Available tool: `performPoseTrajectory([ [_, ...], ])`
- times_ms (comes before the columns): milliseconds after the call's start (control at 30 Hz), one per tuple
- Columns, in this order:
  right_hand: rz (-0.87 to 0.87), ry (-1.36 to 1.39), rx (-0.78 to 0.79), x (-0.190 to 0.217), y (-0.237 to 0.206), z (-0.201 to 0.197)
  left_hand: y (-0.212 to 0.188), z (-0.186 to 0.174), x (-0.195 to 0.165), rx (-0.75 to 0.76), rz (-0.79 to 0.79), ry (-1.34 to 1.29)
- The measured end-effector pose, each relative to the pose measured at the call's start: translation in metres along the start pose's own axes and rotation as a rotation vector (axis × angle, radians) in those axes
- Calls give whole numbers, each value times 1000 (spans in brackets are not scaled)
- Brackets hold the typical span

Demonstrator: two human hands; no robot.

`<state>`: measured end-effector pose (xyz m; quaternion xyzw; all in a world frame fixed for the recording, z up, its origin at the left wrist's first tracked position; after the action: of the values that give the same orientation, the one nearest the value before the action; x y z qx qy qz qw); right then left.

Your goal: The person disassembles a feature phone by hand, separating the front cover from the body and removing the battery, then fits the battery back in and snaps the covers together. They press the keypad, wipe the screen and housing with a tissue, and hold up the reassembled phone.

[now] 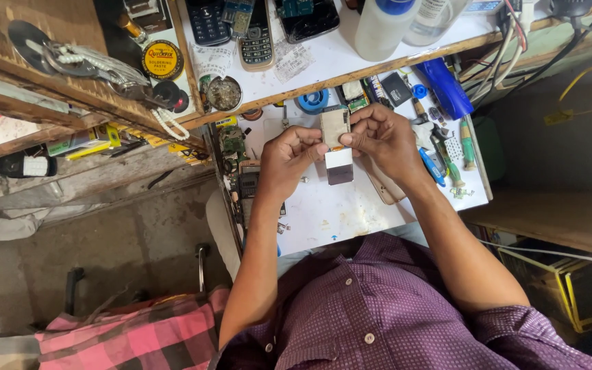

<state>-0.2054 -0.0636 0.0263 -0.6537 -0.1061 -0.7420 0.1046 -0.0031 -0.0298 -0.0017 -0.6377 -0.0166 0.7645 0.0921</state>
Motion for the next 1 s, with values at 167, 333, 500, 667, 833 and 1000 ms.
performPoseTrajectory([
  [167, -6, -40, -9, 1, 11, 7, 5, -12, -9, -2, 3, 16],
  [333, -11, -53, -17, 1, 20, 1, 17, -6, -11, -44, -21, 52],
  [500, -9, -77, -20, 1, 28, -1, 26, -7, -10, -38, -26, 30],
  [667, -4, -85, -26, 2, 24, -9, 25, 0, -8, -58, -45, 73],
  [833, -22, -76, -19, 2, 33, -10, 35, -2, -8, -17, -35, 48],
  [1000, -14, -76, -21, 0, 36, -10, 37, -4, -10, -10, 3, 71],
])
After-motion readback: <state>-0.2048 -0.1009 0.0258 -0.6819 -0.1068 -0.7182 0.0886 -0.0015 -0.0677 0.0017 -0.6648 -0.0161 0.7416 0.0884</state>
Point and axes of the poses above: each hand's wrist, its own y-axis towards the middle knuckle, its own z-axis out of the palm, x = y × z, the point moved 3 cm from there along y, towards the middle knuckle, and after that the axes turned 5 degrees about -z, right-handed, at the moved point
